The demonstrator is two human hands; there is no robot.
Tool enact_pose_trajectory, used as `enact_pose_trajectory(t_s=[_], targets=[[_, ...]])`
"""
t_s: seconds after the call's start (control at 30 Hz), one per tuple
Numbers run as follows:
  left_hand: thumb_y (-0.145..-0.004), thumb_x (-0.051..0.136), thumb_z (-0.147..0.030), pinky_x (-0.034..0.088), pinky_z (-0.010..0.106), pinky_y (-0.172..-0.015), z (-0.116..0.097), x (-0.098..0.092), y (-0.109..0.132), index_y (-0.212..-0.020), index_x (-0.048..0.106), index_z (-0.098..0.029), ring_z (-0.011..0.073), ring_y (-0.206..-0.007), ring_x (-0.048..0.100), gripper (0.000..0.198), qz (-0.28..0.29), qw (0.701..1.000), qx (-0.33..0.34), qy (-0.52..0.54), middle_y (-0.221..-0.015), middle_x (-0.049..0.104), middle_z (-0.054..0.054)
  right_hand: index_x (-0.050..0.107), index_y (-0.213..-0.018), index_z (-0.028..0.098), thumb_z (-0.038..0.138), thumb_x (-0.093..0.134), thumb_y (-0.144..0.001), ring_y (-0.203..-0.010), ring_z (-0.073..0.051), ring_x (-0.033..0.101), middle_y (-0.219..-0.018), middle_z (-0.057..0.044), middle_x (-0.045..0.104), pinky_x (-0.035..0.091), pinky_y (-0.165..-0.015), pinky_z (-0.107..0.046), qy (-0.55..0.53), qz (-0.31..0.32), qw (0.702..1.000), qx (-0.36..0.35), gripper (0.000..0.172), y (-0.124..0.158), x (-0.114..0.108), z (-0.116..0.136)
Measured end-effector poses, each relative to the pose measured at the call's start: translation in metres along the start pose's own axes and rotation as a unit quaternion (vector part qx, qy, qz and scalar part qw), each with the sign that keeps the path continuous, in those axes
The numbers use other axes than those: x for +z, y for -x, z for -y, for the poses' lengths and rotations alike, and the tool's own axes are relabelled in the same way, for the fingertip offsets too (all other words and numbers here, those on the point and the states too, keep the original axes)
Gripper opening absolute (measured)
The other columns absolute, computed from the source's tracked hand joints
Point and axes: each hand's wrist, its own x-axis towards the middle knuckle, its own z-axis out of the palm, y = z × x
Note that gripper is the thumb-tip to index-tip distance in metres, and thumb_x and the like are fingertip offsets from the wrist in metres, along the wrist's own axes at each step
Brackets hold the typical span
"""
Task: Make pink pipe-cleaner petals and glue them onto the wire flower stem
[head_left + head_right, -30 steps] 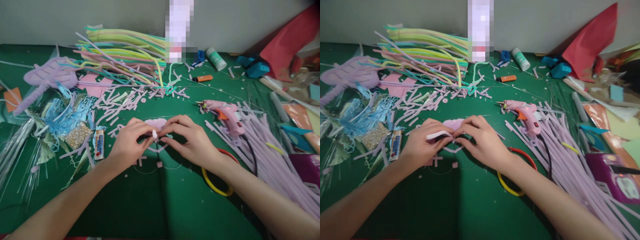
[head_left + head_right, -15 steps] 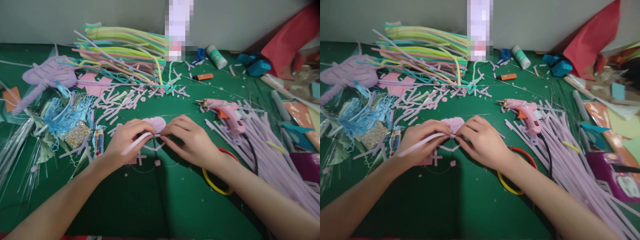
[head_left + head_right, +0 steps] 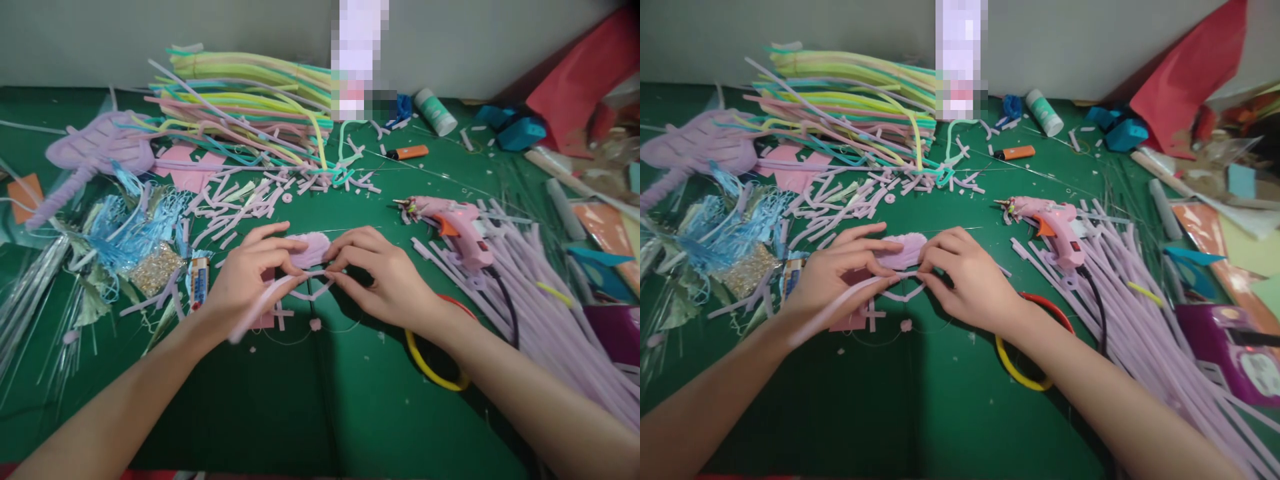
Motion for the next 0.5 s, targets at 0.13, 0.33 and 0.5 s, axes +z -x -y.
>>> enact_pose_trajectory(t_s=[0.13,0.33,0.5], targets=[[-0.078,0.074,-0.018,0.05,0.043,-0.104,-0.003,-0.002,0.003,-0.07,0.07,-0.02,0.0248,-0.121,0.061,0.009,-0.014,0.993,-0.078,0.087,-0.124,0.07,0.007,0.06,-0.077,0.02,0.014,0.063,-0.084,-0.09,-0.02,0.061,-0.098,-0.007,0.063,0.049,-0.082,-0.036,-0.035,-0.022,0.997,0.062,0.01,0.001,-0.005,-0.002],[-0.074,0.077,-0.015,0.056,0.042,-0.096,-0.012,-0.004,0.001,-0.062,0.069,-0.018,0.0293,-0.114,0.066,0.014,-0.038,0.98,-0.126,0.148,-0.124,0.069,0.01,0.062,-0.075,0.021,0.019,0.066,-0.084,-0.086,-0.018,0.061,-0.093,-0.005,0.06,0.05,-0.079,-0.034,-0.074,-0.049,0.992,0.092,0.011,0.003,-0.008,0.001],[-0.073,0.077,-0.016,0.057,0.043,-0.093,-0.011,-0.002,0.0,-0.067,0.07,-0.018,0.0303,-0.116,0.064,0.01,-0.058,0.979,-0.121,0.157,-0.133,0.064,0.011,0.064,-0.075,0.021,0.025,0.068,-0.084,-0.087,-0.019,0.062,-0.094,-0.006,0.062,0.052,-0.079,-0.035,-0.082,-0.065,0.987,0.124,0.01,0.004,-0.008,0.005]])
